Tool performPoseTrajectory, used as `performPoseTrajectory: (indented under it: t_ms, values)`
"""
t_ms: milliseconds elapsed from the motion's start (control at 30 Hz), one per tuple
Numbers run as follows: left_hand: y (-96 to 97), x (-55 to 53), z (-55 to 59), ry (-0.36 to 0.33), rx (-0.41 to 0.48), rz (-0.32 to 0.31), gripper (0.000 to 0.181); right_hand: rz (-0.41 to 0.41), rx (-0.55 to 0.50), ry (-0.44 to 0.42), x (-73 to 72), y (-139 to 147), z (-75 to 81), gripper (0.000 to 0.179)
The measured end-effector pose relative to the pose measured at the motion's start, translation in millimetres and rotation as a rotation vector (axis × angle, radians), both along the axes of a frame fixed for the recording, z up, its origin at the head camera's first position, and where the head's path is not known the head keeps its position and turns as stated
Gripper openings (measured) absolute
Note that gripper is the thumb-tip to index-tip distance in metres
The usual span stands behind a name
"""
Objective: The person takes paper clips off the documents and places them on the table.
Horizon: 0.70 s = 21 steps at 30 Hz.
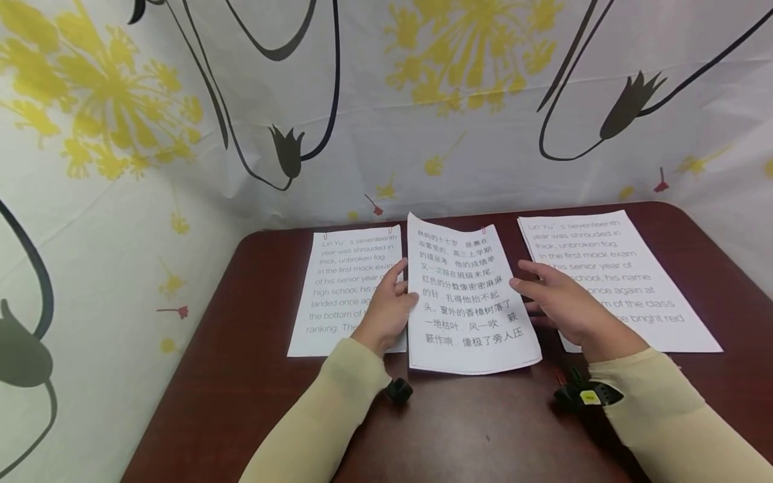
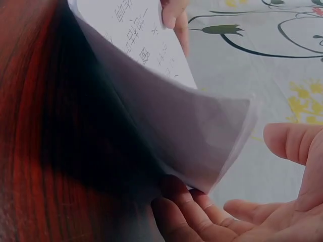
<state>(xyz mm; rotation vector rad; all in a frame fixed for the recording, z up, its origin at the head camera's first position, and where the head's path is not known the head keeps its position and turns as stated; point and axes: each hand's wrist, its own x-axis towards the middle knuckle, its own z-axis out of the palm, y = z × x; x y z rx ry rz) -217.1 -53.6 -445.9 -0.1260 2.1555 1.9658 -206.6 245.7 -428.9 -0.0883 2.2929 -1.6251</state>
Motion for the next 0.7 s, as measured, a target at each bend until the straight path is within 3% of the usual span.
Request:
performPoseTrajectory:
  t_ms: [267,467,700]
  values:
    - [2.1,1.7,3.3,0.059,0.035,-0.009,0.072,-0.021,-0.063,0.024,1.0,0.8,2.4,0.082]
    - [1.0,3.2,7.5,0.140,0.107,-0.036,0.074,-0.063,-0.155,0.096,-0.2,2.1,4.5,0.082]
    - [1.3,9.5,15.8,0.226,0.138,-0.076,0.072,-0.074,-0.417,0.242,1.6,8.0,11.0,0.090]
